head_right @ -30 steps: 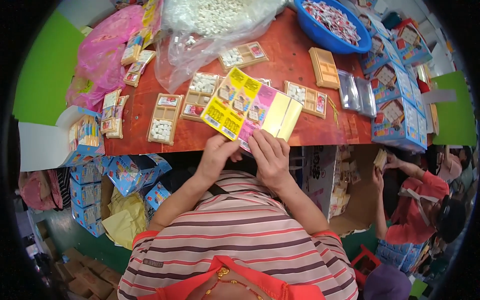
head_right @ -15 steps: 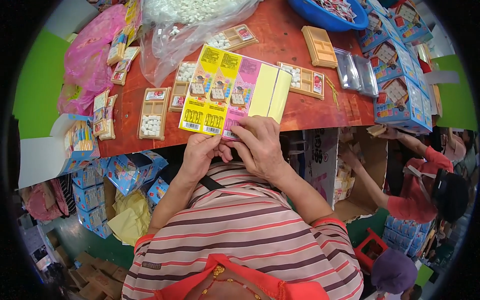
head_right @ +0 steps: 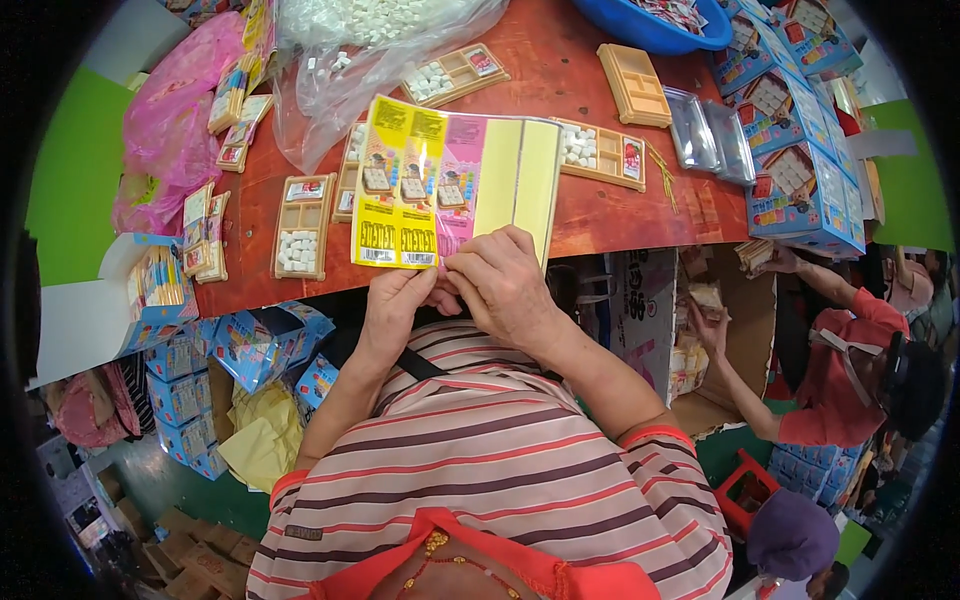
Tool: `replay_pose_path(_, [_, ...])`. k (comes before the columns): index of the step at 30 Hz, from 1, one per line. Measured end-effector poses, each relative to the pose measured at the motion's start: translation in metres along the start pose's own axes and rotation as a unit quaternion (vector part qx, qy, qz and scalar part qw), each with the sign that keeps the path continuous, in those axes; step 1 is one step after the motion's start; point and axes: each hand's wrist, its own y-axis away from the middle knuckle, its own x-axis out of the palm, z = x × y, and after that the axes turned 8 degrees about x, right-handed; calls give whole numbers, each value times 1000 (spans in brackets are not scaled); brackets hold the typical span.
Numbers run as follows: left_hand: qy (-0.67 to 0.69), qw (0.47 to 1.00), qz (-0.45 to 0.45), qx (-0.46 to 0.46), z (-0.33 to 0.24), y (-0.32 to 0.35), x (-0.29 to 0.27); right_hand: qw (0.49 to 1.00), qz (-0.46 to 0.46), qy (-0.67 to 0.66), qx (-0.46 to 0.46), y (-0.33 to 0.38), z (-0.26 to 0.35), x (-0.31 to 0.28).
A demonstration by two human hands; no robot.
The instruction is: Placing small white items into plastic trays and then applying adhesive labels to the packaged units.
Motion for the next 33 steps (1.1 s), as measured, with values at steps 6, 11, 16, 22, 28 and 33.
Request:
replay_pose_path(6, [-45,999,-4,20,-5,-3,4,1000,15,-10,-3,-5,1,-4])
replay_pose_path(11, [-103,994,5,42,-5,-5,4,999,44,-9,12,-4,0,-8])
replay_pose_path(16, [-120,990,28,64,-8,-9,4,997,63,-15,31,-8,-2,-10])
replay_pose_path(22, [23,999,9,24,-11,-21,-1,977,81,-134,142,-18,-17,-5])
replay_pose_path(28, [52,998,-23,38,-42,-22,-18,815,16,-493,304,-44,-40,-42])
replay_pose_path(33, [118,986,-4,119,-72,-60,-27,708,-149,-655,218,-43,-92,-110])
